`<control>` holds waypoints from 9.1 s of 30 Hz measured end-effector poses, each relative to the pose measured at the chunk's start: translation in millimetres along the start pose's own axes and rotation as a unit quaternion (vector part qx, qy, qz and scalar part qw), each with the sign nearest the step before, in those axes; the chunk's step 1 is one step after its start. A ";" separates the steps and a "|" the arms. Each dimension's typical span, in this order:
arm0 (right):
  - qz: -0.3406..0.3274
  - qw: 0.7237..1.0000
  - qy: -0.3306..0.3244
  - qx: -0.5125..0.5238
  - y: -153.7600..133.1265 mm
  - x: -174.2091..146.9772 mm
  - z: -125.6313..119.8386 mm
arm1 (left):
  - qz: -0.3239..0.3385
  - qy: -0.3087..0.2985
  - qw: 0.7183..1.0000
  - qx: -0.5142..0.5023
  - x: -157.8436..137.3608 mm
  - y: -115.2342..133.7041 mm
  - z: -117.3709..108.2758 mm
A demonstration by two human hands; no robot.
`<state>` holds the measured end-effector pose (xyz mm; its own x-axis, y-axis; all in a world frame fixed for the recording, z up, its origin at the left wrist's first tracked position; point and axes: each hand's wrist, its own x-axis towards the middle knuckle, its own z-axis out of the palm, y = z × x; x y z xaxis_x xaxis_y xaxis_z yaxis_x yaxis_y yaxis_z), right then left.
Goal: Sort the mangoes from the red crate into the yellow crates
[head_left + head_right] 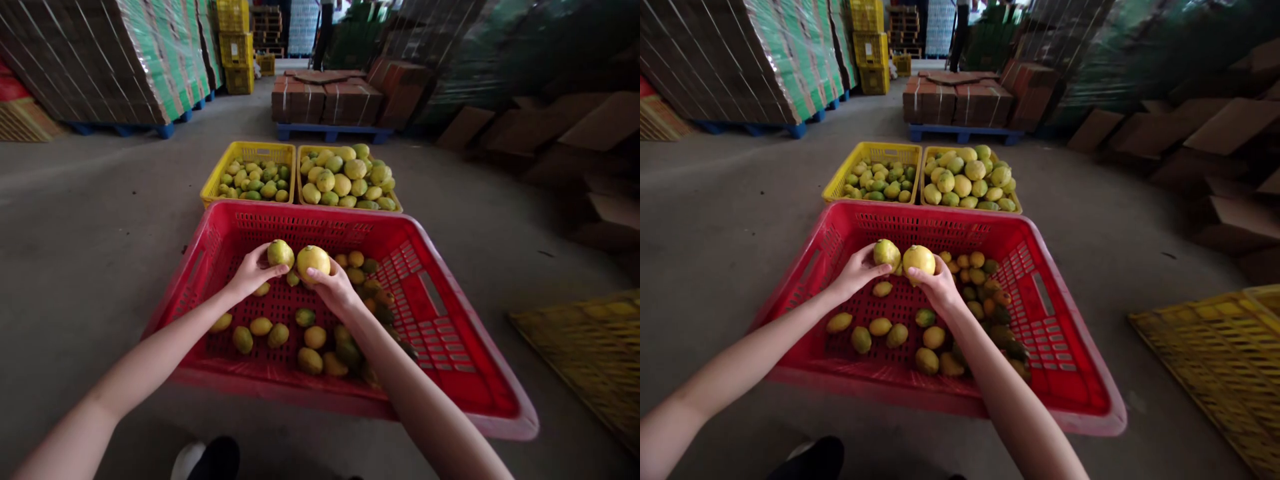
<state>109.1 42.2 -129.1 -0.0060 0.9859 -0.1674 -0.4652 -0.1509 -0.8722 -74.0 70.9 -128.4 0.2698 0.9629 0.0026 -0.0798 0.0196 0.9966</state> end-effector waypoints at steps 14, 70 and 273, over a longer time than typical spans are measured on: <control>-0.279 0.904 0.061 -0.317 9.6 1.0 -8.6 | 0.255 0.022 0.926 0.279 -2.2 -0.6 -7.4; 0.238 0.955 0.110 0.138 17.2 7.0 -3.0 | -0.338 0.154 0.869 -0.326 3.8 -17.2 13.1; 0.073 0.983 -0.162 0.039 13.9 4.0 -14.1 | -0.078 -0.127 0.977 -0.155 -3.0 -9.5 -2.6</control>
<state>115.0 43.1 -148.4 -0.3538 0.9274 -0.1216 -0.5055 -0.2990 -0.8094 -76.5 68.6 -138.1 0.5282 0.8446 -0.0876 -0.2942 0.2788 0.9142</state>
